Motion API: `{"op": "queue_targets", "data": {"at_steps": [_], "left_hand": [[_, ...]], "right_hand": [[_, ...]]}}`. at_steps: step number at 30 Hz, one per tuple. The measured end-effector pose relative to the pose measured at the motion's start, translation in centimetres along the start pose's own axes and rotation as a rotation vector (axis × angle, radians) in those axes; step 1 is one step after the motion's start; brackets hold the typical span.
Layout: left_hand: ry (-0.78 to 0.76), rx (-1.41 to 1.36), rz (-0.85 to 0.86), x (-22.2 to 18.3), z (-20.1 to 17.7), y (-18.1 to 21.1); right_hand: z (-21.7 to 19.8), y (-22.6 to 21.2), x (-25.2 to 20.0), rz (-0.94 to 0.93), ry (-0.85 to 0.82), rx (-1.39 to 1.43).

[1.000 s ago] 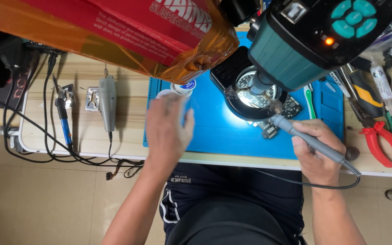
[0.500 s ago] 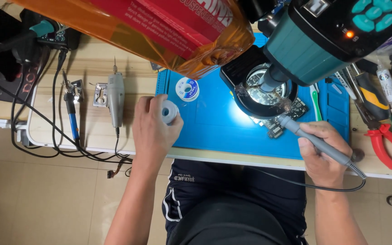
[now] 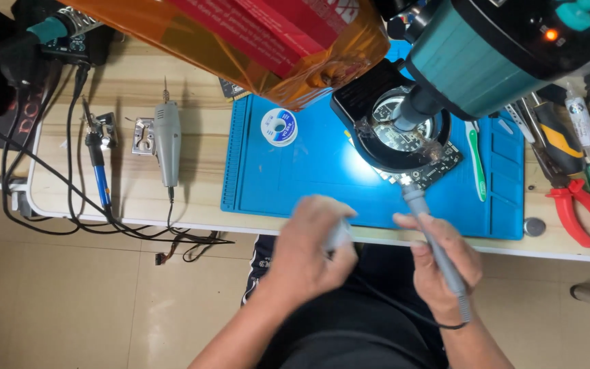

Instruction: Soldering electronic components onto a circuit board using a soldering iron and a digital microscope for precision.

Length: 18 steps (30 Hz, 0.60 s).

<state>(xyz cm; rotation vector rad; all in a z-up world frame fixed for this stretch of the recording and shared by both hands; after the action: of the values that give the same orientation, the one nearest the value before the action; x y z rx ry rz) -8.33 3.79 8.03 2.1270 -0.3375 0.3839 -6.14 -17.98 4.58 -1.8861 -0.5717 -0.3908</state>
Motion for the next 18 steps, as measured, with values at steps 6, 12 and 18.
{"op": "queue_targets", "data": {"at_steps": [6, 12, 18], "left_hand": [[-0.008, -0.131, -0.01, 0.7, 4.4, 1.7], [-0.068, -0.105, 0.039, 1.4, 4.9, 1.6], [-0.066, -0.046, 0.124, 2.1, 4.9, 1.2]], "right_hand": [[-0.1, 0.6, -1.4, 0.07, -0.069, 0.035], [-0.8, 1.9, -1.3, 0.093, -0.06, 0.017], [-0.8, 2.1, -0.5, 0.108, -0.107, 0.0]]}}
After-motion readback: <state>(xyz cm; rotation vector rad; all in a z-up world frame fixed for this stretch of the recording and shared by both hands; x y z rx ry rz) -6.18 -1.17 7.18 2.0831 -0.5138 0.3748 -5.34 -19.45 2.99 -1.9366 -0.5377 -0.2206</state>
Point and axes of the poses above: each hand's wrist, its own x-axis towards the middle knuckle, its own z-axis out of the palm, y = z × x, the point moved 5 cm from there along x, towards the middle knuckle, and after that the axes turned 5 degrees about z, right-handed, at the moved point
